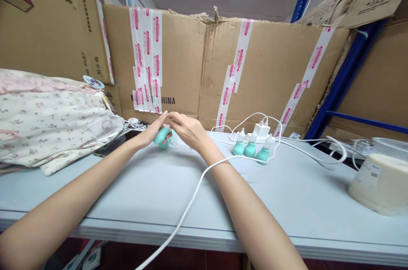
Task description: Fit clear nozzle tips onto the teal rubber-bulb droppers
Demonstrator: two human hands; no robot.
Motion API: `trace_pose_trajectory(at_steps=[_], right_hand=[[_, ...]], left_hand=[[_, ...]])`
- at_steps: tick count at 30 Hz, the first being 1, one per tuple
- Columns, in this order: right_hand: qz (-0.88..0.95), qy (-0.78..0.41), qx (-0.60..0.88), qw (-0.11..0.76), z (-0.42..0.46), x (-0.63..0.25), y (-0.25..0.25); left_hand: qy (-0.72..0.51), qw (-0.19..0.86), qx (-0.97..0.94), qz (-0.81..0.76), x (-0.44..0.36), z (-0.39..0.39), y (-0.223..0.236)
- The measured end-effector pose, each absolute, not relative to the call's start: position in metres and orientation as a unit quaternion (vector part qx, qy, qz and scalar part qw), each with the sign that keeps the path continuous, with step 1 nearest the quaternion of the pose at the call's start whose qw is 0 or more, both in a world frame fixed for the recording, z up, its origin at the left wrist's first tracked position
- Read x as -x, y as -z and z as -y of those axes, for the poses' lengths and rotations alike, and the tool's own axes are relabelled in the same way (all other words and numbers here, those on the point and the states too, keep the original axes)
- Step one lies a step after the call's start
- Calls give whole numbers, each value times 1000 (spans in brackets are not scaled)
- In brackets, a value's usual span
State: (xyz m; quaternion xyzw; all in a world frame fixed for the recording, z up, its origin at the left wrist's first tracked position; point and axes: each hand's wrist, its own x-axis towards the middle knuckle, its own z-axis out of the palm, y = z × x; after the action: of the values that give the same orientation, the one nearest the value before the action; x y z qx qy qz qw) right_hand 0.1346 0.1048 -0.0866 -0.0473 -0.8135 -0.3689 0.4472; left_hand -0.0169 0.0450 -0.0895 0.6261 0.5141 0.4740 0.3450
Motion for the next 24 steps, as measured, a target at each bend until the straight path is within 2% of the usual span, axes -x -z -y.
trace_pose_trajectory(at_steps=[5,11,15,17,21,24], right_hand=[[831,347,95,424,-105,-134,90],[880,290,145,346,-105,-132,91],[887,279,180,321,-103,-129,93],[887,260,192,330,-104,-130,93],[862,219,184,418,-106,-134,89],[847,263,140,441,-105,-136,87]], left_hand=[[-477,305,-646,-511,14,-45,94],[-463,271,-665,-520,16,-50,98],[-444,184,-697,-532,19,-51,98],[-432,159,-705,-539,21,-50,98],[-430,164,-694,-554,23,-50,98],[-446,183,-682,-550,23,-50,98]])
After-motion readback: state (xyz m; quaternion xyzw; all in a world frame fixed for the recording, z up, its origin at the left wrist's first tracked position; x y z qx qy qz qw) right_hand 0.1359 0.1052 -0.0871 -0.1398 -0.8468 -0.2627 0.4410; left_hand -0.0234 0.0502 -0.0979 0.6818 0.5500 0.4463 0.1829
